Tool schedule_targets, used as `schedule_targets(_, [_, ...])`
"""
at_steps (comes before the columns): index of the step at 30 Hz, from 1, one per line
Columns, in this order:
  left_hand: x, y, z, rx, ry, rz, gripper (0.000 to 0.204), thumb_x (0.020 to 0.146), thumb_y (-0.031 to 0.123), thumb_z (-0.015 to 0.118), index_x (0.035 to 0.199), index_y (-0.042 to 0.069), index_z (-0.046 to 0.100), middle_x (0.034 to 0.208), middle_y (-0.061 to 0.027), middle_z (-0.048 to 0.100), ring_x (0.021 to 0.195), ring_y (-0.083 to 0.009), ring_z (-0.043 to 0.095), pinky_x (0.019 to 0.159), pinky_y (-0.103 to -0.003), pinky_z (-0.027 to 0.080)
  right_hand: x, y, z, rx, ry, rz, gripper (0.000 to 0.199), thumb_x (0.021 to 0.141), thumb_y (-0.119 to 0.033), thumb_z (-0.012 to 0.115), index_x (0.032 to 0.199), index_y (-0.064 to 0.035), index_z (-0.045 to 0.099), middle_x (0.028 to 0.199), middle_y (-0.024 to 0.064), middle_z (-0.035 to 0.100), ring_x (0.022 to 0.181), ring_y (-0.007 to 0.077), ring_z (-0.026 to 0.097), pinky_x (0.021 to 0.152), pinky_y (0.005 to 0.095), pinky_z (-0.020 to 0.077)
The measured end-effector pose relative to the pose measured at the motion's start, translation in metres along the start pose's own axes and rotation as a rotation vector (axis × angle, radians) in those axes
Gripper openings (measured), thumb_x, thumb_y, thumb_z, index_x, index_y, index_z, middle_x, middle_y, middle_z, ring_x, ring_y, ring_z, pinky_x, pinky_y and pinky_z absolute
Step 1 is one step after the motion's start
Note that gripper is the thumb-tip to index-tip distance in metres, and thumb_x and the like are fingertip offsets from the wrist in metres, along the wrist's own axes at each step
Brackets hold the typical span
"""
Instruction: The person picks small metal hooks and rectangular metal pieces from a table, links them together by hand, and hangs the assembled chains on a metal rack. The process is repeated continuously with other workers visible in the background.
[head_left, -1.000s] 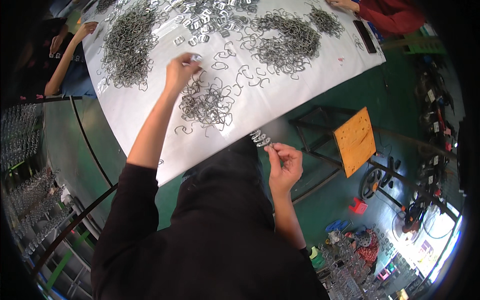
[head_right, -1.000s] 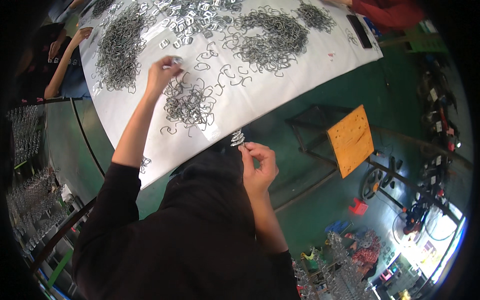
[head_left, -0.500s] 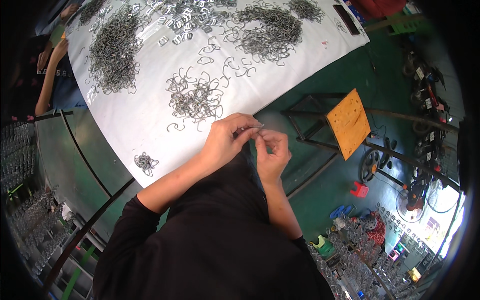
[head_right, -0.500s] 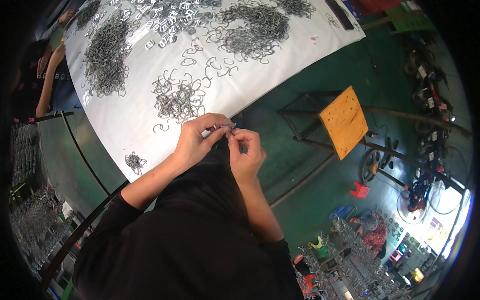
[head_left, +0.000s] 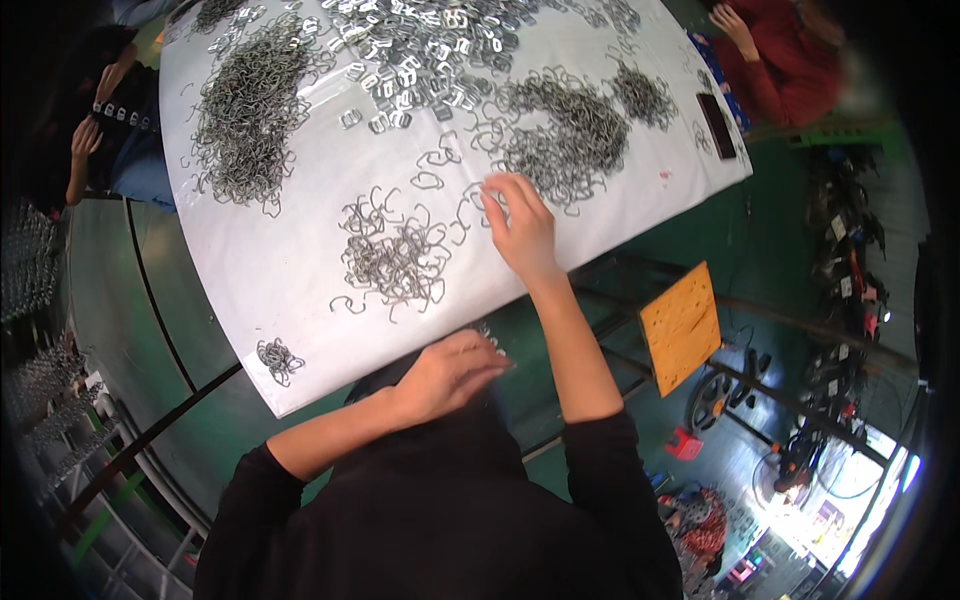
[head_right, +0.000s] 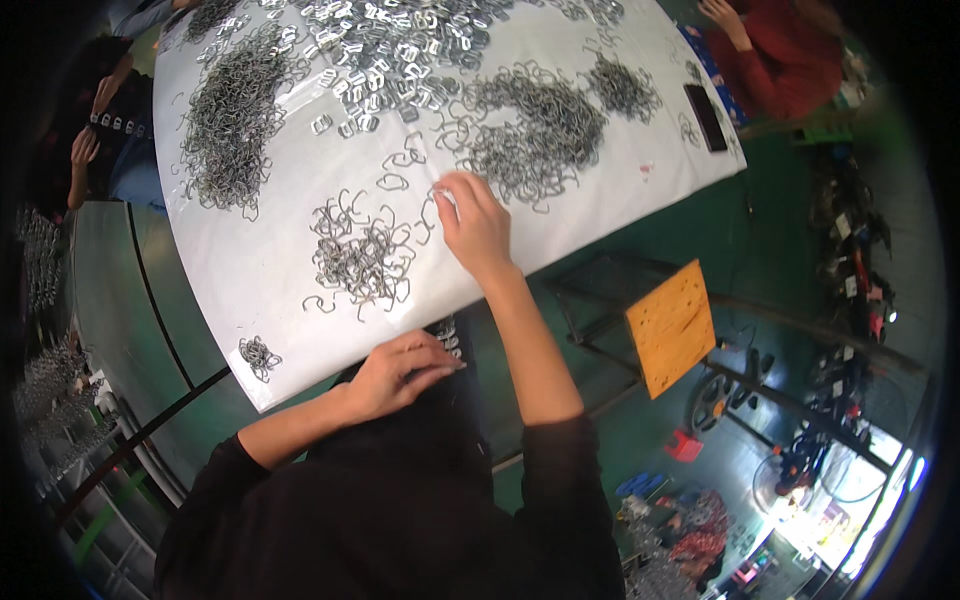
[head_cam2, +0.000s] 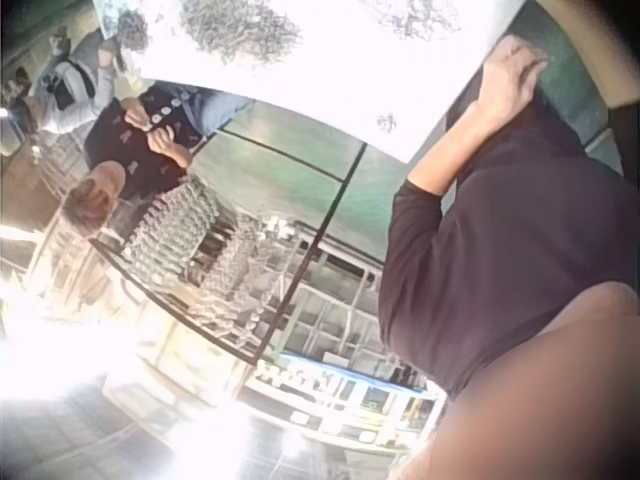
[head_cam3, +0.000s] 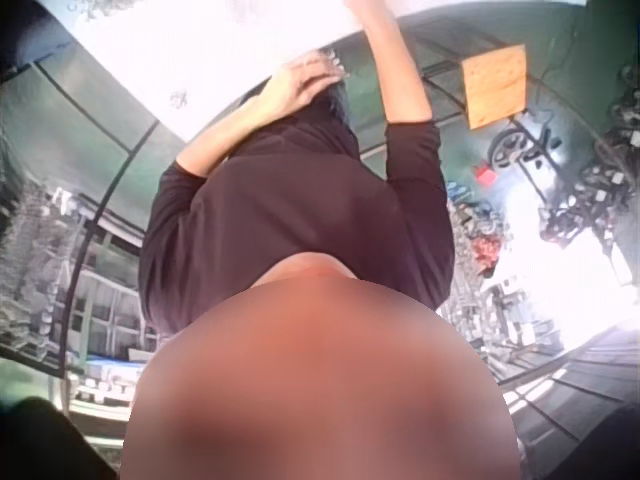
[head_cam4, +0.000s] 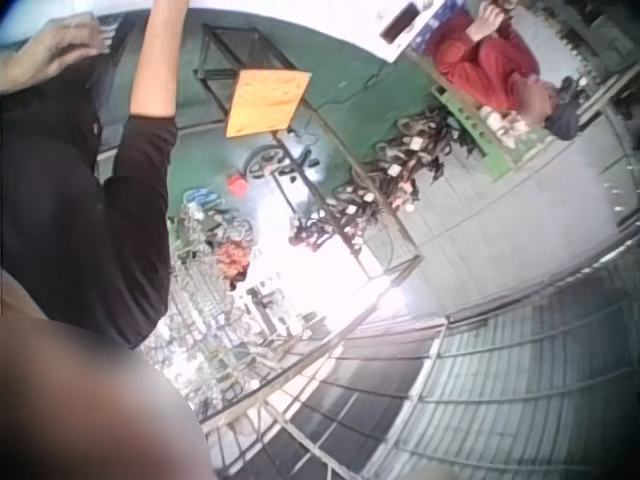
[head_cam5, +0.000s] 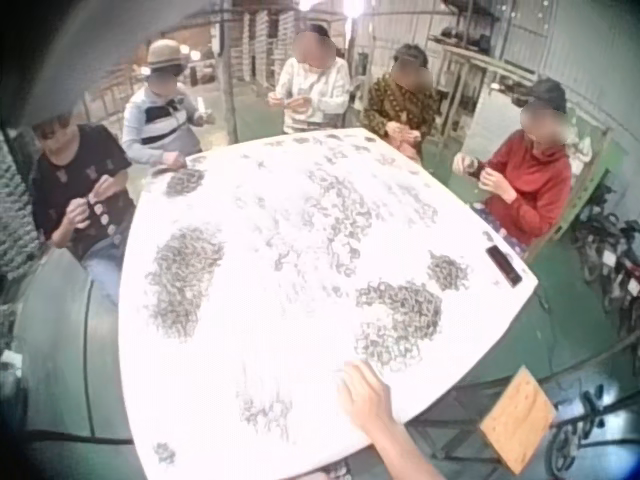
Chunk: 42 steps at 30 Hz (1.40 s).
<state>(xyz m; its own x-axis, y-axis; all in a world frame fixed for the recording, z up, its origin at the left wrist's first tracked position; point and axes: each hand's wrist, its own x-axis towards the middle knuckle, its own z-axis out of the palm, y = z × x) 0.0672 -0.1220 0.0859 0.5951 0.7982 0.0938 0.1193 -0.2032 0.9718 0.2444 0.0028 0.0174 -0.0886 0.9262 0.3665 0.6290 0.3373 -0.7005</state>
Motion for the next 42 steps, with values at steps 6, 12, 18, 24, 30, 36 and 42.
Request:
schedule_targets(6, [0.002, -0.007, 0.004, 0.015, 0.024, -0.019, 0.017, 0.082, 0.004, 0.069, 0.098, 0.006, 0.068, 0.092, -0.0099, 0.061, 0.084, -0.0289, 0.062, 0.073, -0.037, 0.052, 0.081, 0.062, 0.065, -0.400, -0.212, -0.072, 0.054, 0.089, -0.036, 0.062, 0.133, -0.0080, 0.049, 0.144, 0.0185, 0.037, 0.133, 0.0391, 0.033, 0.109, 0.0503, 0.0272])
schedule_targets(12, [-0.002, -0.015, 0.008, 0.043, 0.027, -0.010, 0.015, 0.081, 0.009, 0.069, 0.096, 0.009, 0.068, 0.088, -0.0057, 0.059, 0.081, -0.0244, 0.061, 0.069, -0.035, 0.053, 0.014, 0.040, 0.051, -0.353, -0.431, -0.303, 0.053, 0.089, -0.038, 0.060, 0.134, -0.0121, 0.051, 0.144, 0.0154, 0.041, 0.136, 0.0318, 0.035, 0.112, 0.0520, 0.0230])
schedule_targets(18, [-0.011, -0.016, 0.008, 0.034, -0.003, -0.029, 0.019, 0.080, 0.004, 0.070, 0.098, 0.011, 0.069, 0.094, -0.0038, 0.063, 0.085, -0.0222, 0.064, 0.072, -0.034, 0.055, 0.039, 0.033, 0.029, -0.074, -0.259, 0.229, 0.015, 0.085, -0.020, 0.066, 0.096, -0.0103, 0.069, 0.098, 0.0049, 0.065, 0.095, 0.0251, 0.060, 0.085, 0.0442, 0.0416])
schedule_targets(24, [-0.019, -0.015, 0.012, 0.021, 0.063, -0.033, 0.015, 0.082, 0.010, 0.069, 0.097, 0.009, 0.068, 0.089, -0.0041, 0.060, 0.080, -0.0229, 0.063, 0.068, -0.034, 0.054, 0.059, 0.027, 0.075, -0.469, -0.339, 0.239, 0.013, 0.083, -0.019, 0.068, 0.089, -0.0079, 0.070, 0.089, 0.0075, 0.064, 0.092, 0.0247, 0.060, 0.081, 0.0437, 0.0417])
schedule_targets(30, [-0.026, -0.017, 0.010, -0.038, 0.082, -0.039, 0.015, 0.085, 0.006, 0.066, 0.100, 0.006, 0.067, 0.092, -0.0086, 0.060, 0.082, -0.0277, 0.063, 0.071, -0.035, 0.053, 0.049, 0.036, 0.054, 0.407, -0.376, 0.694, 0.013, 0.087, -0.018, 0.067, 0.087, -0.0052, 0.066, 0.085, 0.0057, 0.064, 0.072, 0.0168, 0.060, 0.066, 0.0319, 0.0478])
schedule_targets(36, [-0.027, -0.025, 0.008, -0.033, 0.081, -0.032, 0.016, 0.084, 0.001, 0.065, 0.099, 0.003, 0.066, 0.092, -0.0108, 0.064, 0.080, -0.0260, 0.065, 0.070, -0.033, 0.054, -0.036, -0.029, -0.024, 0.958, -0.122, 0.835, 0.014, 0.090, -0.006, 0.063, 0.101, 0.0004, 0.056, 0.089, 0.0091, 0.064, 0.074, 0.0147, 0.063, 0.067, 0.0272, 0.0534])
schedule_targets(42, [-0.025, -0.026, 0.012, -0.102, 0.146, -0.121, 0.013, 0.084, 0.004, 0.068, 0.097, 0.001, 0.064, 0.093, -0.0108, 0.068, 0.077, -0.0205, 0.068, 0.067, -0.030, 0.055, -0.134, -0.141, -0.068, 0.739, 0.303, 0.742, 0.027, 0.086, 0.004, 0.065, 0.107, 0.0018, 0.048, 0.090, 0.0119, 0.063, 0.074, 0.0155, 0.065, 0.065, 0.0250, 0.0542])
